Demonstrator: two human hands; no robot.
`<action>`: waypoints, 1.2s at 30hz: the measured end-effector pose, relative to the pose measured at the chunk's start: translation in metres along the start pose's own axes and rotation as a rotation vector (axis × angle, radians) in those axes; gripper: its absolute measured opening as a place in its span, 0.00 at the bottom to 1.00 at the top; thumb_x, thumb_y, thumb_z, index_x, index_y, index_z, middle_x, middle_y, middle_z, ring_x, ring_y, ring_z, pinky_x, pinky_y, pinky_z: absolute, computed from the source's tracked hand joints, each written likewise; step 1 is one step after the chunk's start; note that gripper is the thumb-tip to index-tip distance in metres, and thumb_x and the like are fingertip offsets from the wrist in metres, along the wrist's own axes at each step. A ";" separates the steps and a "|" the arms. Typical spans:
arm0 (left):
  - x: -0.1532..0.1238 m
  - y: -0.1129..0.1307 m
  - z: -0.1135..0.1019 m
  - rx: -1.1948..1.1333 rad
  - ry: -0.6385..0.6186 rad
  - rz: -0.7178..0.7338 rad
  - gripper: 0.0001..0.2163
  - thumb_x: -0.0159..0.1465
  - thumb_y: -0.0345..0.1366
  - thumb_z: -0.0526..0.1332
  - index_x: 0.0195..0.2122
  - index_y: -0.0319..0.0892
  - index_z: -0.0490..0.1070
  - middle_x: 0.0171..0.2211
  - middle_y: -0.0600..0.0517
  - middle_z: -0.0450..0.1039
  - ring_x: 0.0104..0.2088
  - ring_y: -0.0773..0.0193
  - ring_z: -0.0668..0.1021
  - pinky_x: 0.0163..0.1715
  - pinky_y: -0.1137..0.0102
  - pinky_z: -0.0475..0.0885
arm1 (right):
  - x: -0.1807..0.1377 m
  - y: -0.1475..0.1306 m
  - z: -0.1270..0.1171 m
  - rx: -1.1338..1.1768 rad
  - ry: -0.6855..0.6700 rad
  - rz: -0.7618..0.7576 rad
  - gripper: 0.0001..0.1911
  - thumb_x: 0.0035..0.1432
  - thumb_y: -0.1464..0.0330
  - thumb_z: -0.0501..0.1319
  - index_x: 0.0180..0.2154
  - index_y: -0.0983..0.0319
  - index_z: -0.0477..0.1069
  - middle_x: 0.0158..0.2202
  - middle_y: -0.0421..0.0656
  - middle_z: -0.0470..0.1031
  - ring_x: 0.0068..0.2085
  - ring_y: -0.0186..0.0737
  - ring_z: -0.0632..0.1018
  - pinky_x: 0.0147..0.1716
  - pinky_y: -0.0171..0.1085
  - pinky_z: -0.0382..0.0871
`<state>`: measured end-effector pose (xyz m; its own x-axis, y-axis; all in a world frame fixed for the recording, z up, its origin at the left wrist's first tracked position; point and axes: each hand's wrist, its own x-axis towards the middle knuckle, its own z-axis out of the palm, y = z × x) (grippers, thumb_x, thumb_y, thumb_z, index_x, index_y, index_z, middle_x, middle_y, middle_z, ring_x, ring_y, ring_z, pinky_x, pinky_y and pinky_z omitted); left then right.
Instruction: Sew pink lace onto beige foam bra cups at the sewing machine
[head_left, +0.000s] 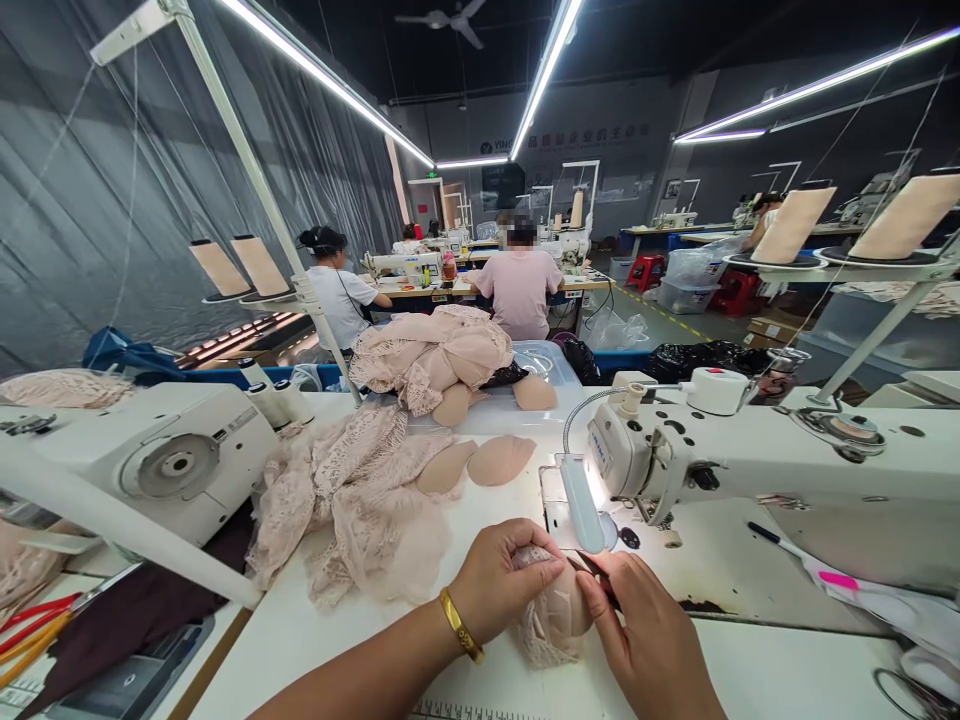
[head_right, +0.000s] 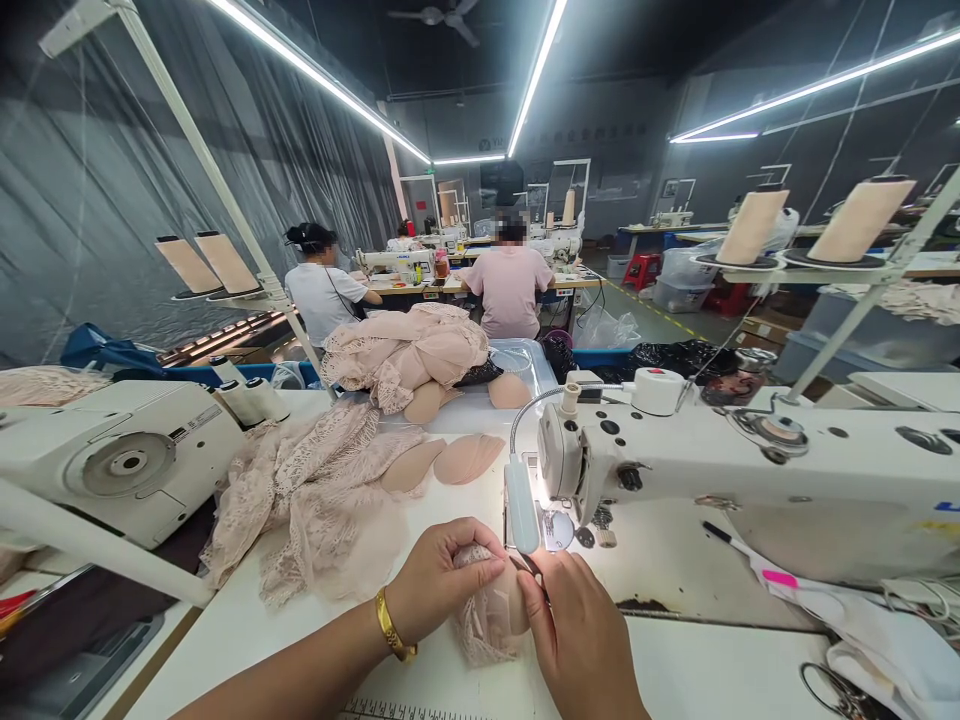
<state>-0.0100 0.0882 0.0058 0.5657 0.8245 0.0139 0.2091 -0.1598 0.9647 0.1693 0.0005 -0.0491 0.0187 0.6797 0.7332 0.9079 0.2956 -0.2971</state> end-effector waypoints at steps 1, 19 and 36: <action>0.000 0.000 0.000 0.000 -0.001 0.000 0.08 0.57 0.39 0.67 0.33 0.40 0.80 0.33 0.50 0.79 0.38 0.57 0.78 0.42 0.67 0.70 | -0.001 0.000 0.000 -0.003 -0.006 0.000 0.13 0.77 0.60 0.49 0.47 0.59 0.69 0.35 0.44 0.76 0.34 0.42 0.79 0.32 0.38 0.75; -0.001 0.003 0.001 -0.038 -0.014 -0.013 0.07 0.55 0.38 0.68 0.31 0.40 0.81 0.33 0.48 0.80 0.38 0.56 0.78 0.42 0.66 0.71 | -0.006 -0.004 0.005 0.030 -0.037 0.024 0.13 0.77 0.61 0.49 0.49 0.59 0.68 0.35 0.42 0.77 0.33 0.40 0.79 0.31 0.36 0.73; 0.002 -0.006 -0.002 0.024 -0.003 0.090 0.06 0.62 0.38 0.64 0.35 0.42 0.75 0.46 0.45 0.80 0.49 0.51 0.79 0.52 0.60 0.71 | 0.012 -0.016 -0.016 0.853 -0.395 0.811 0.27 0.65 0.42 0.56 0.29 0.57 0.62 0.27 0.34 0.56 0.29 0.36 0.60 0.30 0.34 0.58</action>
<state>-0.0121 0.0921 0.0004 0.5854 0.8046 0.0999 0.1763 -0.2466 0.9529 0.1622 -0.0072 -0.0260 0.1858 0.9818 -0.0382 0.1277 -0.0627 -0.9898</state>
